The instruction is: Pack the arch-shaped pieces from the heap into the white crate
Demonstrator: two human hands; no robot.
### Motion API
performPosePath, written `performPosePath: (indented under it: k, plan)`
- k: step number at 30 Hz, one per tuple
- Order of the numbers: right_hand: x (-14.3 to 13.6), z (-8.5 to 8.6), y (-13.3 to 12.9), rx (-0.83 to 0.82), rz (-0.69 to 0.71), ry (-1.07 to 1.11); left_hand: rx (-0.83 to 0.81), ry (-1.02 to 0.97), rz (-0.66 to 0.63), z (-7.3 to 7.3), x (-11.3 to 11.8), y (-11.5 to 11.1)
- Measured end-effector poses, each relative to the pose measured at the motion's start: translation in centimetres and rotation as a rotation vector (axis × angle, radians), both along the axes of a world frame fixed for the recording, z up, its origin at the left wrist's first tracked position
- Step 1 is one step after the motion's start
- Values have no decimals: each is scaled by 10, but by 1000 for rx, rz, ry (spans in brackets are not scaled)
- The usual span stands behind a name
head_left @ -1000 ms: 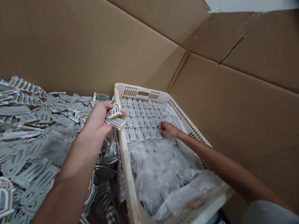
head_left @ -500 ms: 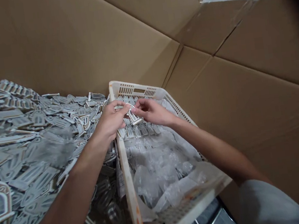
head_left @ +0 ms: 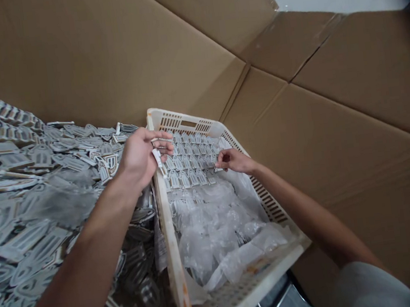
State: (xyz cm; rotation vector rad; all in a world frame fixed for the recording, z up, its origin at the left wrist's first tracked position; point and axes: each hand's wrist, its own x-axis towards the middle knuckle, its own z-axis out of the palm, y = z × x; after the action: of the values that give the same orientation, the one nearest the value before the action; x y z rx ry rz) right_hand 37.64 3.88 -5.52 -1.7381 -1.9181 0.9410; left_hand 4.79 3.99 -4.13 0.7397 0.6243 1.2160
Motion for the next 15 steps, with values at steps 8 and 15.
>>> performPosePath:
  k: [8,15]
  plan:
    - [41,-38,14,-112,-222,-101,57,-96,14,2,-7,-1]
    - [35,-60,15,-167,-244,-192,44,-130,50,5,-2,0]
